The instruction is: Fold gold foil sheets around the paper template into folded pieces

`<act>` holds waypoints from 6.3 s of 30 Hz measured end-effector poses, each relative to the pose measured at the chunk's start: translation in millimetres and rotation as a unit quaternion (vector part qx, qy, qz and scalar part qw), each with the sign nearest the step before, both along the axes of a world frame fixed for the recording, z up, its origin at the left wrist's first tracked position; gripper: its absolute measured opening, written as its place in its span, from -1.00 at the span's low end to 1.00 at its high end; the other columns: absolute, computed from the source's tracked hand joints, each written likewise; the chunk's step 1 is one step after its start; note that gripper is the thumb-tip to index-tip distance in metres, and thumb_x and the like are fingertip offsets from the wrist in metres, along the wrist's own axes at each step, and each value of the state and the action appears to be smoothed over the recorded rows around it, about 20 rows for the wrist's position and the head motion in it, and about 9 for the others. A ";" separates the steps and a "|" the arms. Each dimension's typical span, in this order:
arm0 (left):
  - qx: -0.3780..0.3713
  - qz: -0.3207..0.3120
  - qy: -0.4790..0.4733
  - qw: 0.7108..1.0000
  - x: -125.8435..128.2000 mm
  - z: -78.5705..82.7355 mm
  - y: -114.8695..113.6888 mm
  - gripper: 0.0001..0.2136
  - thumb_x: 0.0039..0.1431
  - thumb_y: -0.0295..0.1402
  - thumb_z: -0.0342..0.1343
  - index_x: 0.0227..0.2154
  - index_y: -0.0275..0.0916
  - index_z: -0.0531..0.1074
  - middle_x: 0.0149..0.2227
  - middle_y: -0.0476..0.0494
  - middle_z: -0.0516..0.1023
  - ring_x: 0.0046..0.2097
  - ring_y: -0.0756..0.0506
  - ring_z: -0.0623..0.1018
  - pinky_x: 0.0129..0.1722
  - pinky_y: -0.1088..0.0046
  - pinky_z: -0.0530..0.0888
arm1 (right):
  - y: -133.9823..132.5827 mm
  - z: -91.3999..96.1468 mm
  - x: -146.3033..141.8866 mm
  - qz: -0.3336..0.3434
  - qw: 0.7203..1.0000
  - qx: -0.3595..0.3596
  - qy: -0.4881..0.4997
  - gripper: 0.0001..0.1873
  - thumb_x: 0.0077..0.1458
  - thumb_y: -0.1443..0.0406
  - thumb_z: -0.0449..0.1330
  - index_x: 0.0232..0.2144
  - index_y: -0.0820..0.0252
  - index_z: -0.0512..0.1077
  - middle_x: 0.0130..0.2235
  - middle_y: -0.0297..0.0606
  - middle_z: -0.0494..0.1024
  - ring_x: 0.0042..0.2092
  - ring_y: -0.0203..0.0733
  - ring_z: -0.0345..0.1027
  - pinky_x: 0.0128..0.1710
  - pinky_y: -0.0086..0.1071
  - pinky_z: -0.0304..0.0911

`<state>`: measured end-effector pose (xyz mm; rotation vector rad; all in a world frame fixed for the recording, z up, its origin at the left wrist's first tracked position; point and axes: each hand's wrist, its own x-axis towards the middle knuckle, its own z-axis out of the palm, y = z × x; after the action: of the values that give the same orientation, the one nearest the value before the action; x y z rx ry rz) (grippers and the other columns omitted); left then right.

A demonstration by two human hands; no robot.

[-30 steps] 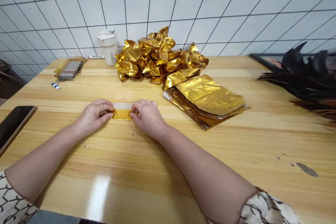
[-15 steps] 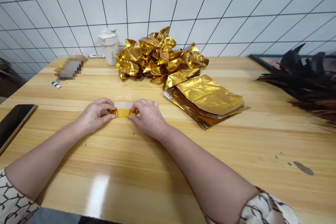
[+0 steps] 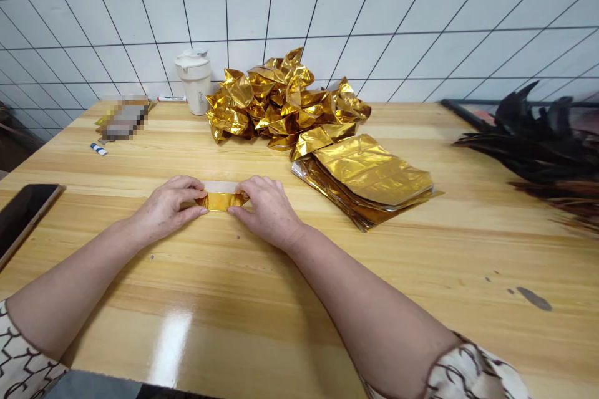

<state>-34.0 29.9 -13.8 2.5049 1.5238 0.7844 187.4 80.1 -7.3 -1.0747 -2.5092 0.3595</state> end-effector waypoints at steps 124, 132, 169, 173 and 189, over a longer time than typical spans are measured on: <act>-0.032 0.031 -0.107 0.993 9.0 -0.5 1.7 -0.84 0.04 -0.59 0.07 -0.41 -0.21 0.48 -0.29 -0.11 0.50 -0.18 -0.10 0.52 -0.14 0.30 0.50 | -26.1 -0.5 6.5 0.070 0.984 0.157 -0.043 -0.69 0.26 0.36 -0.09 -0.19 0.31 0.46 -0.23 -0.03 0.48 -0.20 -0.06 0.27 -0.17 -0.21 0.26; -0.073 0.046 -0.094 0.992 4.5 9.0 3.0 -0.86 0.00 -0.55 0.17 -0.38 -0.21 0.53 -0.25 -0.11 0.54 -0.16 -0.12 0.53 -0.12 0.28 0.50 | -27.0 1.1 4.7 0.067 0.985 0.155 -0.048 -0.67 0.27 0.36 -0.10 -0.20 0.30 0.46 -0.24 -0.04 0.47 -0.22 -0.08 0.26 -0.19 -0.22 0.24; -0.087 0.045 -0.079 0.992 7.0 4.8 3.0 -0.82 -0.01 -0.47 0.22 -0.29 -0.20 0.56 -0.22 -0.12 0.49 -0.11 -0.16 0.50 -0.07 0.20 0.49 | -25.6 0.0 6.7 0.071 0.986 0.147 -0.035 -0.71 0.24 0.37 -0.07 -0.20 0.22 0.46 -0.20 -0.05 0.47 -0.18 -0.05 0.28 -0.16 -0.18 0.26; -0.058 0.036 -0.051 0.996 14.7 5.6 -1.8 -0.82 0.03 -0.51 0.16 -0.28 -0.21 0.53 -0.22 -0.14 0.49 -0.11 -0.15 0.48 -0.07 0.23 0.49 | -26.6 0.8 6.9 0.071 0.986 0.146 -0.037 -0.71 0.24 0.36 -0.07 -0.20 0.24 0.46 -0.20 -0.05 0.48 -0.18 -0.05 0.28 -0.17 -0.18 0.27; -0.026 -0.044 0.153 0.987 39.5 12.3 -25.5 -0.65 0.29 -0.15 -0.02 0.03 -0.19 0.37 -0.07 -0.22 0.40 -0.03 -0.21 0.38 -0.02 0.15 0.41 | -28.4 -0.1 7.9 0.067 0.991 0.109 -0.024 -0.73 0.21 0.41 -0.03 -0.18 0.30 0.45 -0.18 -0.04 0.47 -0.16 -0.05 0.25 -0.14 -0.21 0.24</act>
<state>5.5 4.4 -1.5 2.7283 1.4791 0.3545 195.3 51.7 -7.5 -0.8434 -2.5979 0.0919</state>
